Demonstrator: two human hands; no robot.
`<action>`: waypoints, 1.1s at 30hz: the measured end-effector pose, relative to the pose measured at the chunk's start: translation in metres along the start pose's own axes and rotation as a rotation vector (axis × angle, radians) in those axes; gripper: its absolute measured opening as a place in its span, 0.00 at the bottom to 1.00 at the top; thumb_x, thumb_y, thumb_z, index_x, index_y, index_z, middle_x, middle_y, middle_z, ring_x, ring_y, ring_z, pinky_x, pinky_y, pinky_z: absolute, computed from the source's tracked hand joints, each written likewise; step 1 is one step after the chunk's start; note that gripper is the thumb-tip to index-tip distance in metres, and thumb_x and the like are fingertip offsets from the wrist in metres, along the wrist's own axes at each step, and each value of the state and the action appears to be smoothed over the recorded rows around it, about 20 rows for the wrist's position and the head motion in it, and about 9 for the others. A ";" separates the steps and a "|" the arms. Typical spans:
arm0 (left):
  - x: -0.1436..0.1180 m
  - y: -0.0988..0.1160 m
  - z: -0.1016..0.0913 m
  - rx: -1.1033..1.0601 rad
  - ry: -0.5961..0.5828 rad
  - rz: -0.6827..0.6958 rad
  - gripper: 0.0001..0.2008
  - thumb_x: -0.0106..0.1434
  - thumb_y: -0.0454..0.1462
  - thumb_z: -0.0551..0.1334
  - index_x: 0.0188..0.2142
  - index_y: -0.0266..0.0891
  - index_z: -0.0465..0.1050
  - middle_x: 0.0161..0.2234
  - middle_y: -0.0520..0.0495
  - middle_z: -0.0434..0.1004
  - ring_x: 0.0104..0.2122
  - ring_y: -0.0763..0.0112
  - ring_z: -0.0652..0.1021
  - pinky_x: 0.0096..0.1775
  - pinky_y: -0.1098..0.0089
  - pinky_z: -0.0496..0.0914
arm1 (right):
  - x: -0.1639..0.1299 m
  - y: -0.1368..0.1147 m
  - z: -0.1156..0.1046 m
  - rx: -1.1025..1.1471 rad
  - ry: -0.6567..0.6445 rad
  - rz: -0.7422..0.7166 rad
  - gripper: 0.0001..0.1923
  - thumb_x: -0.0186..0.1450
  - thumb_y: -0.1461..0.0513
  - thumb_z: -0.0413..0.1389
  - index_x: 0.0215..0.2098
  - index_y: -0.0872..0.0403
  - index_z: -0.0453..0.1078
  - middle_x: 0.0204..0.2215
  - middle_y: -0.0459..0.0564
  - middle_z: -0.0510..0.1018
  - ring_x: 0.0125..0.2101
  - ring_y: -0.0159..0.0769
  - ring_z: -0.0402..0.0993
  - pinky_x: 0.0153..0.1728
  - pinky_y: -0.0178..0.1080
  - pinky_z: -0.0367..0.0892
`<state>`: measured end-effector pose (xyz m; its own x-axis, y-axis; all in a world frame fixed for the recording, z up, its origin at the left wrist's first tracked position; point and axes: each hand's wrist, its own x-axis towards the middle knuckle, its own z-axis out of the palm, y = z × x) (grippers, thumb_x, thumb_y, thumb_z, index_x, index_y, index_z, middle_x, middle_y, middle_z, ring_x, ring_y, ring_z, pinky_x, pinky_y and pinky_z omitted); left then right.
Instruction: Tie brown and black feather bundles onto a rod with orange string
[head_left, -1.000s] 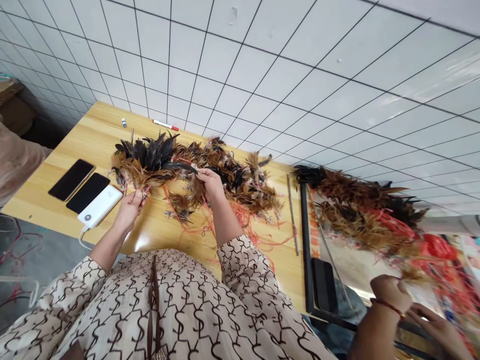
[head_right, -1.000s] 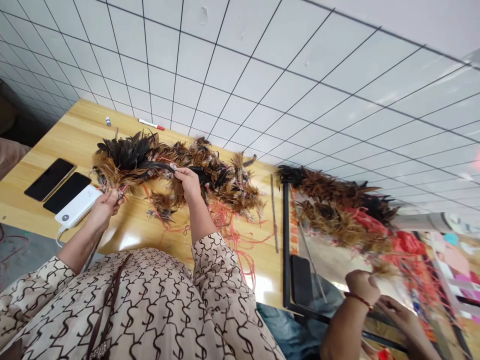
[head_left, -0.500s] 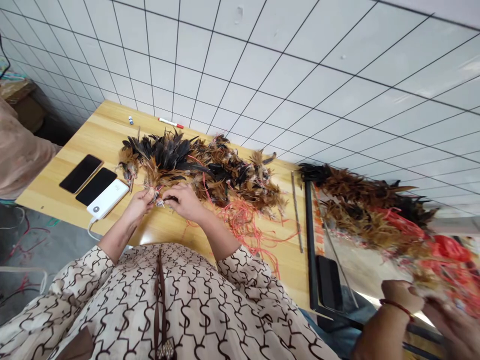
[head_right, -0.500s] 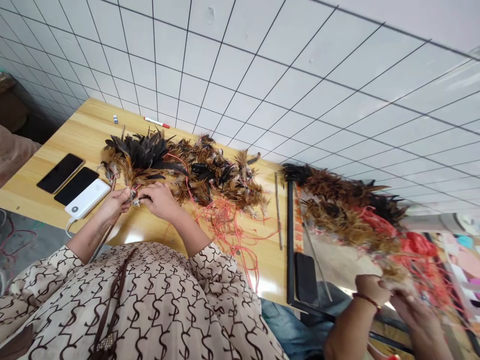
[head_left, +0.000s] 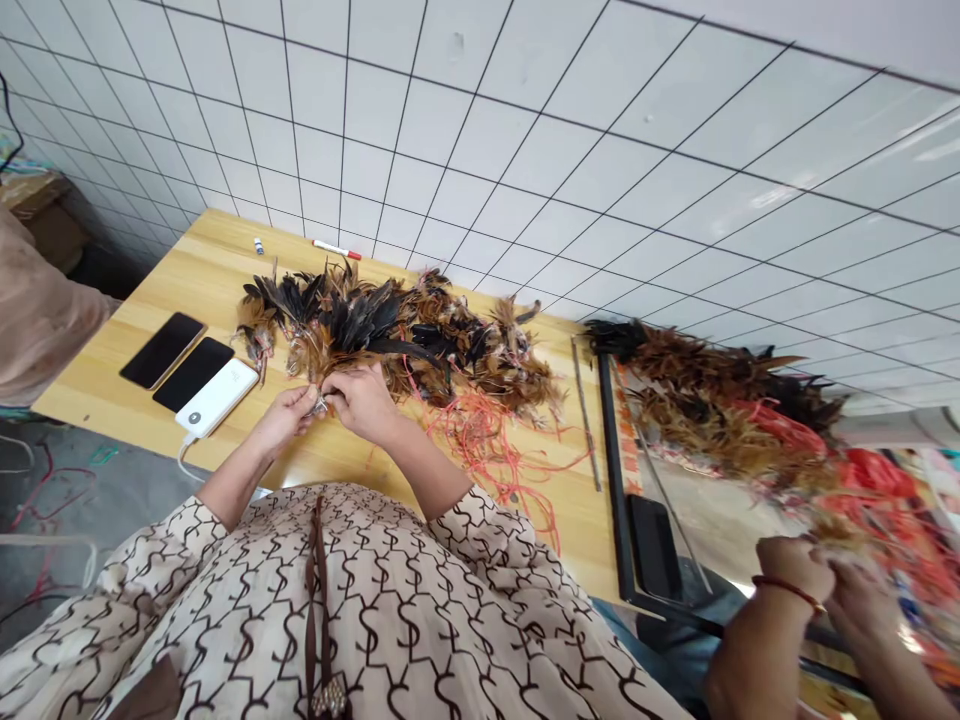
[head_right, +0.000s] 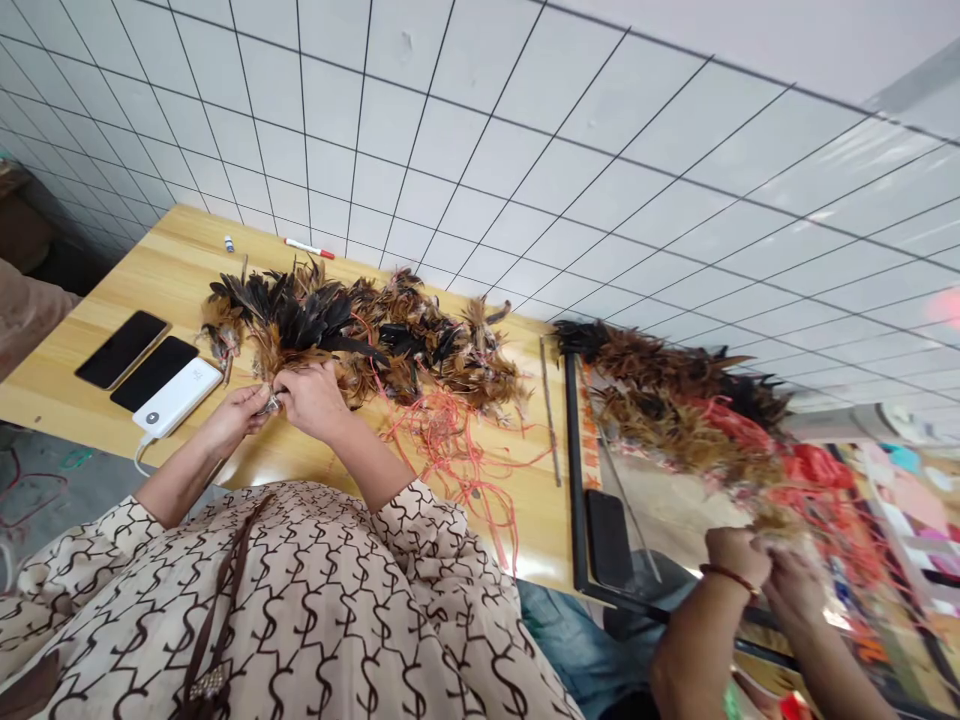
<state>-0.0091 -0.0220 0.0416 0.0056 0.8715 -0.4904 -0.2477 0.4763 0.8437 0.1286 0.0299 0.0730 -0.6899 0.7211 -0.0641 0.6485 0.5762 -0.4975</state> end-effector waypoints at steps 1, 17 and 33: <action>0.000 -0.001 0.000 0.003 0.001 -0.001 0.24 0.45 0.54 0.67 0.24 0.36 0.65 0.17 0.54 0.66 0.13 0.85 0.53 0.17 0.77 0.43 | 0.000 -0.001 0.000 -0.006 0.003 0.016 0.09 0.61 0.67 0.52 0.36 0.54 0.73 0.34 0.51 0.79 0.38 0.39 0.70 0.41 0.40 0.50; 0.001 -0.012 0.003 0.235 0.018 0.238 0.18 0.51 0.50 0.64 0.22 0.39 0.65 0.19 0.55 0.60 0.22 0.74 0.63 0.24 0.73 0.57 | -0.002 -0.004 0.004 -0.021 0.066 0.144 0.07 0.59 0.67 0.53 0.35 0.54 0.71 0.34 0.52 0.80 0.38 0.40 0.72 0.43 0.41 0.52; 0.007 -0.012 -0.010 0.064 -0.044 0.146 0.24 0.47 0.56 0.65 0.21 0.38 0.60 0.17 0.58 0.57 0.16 0.82 0.54 0.18 0.76 0.47 | -0.031 -0.009 0.021 0.111 0.666 0.196 0.13 0.61 0.57 0.55 0.42 0.53 0.68 0.45 0.56 0.71 0.50 0.46 0.60 0.51 0.49 0.50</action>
<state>-0.0159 -0.0231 0.0260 0.0167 0.9356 -0.3527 -0.1868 0.3494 0.9182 0.1373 -0.0055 0.0609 -0.1965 0.9103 0.3643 0.6798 0.3942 -0.6184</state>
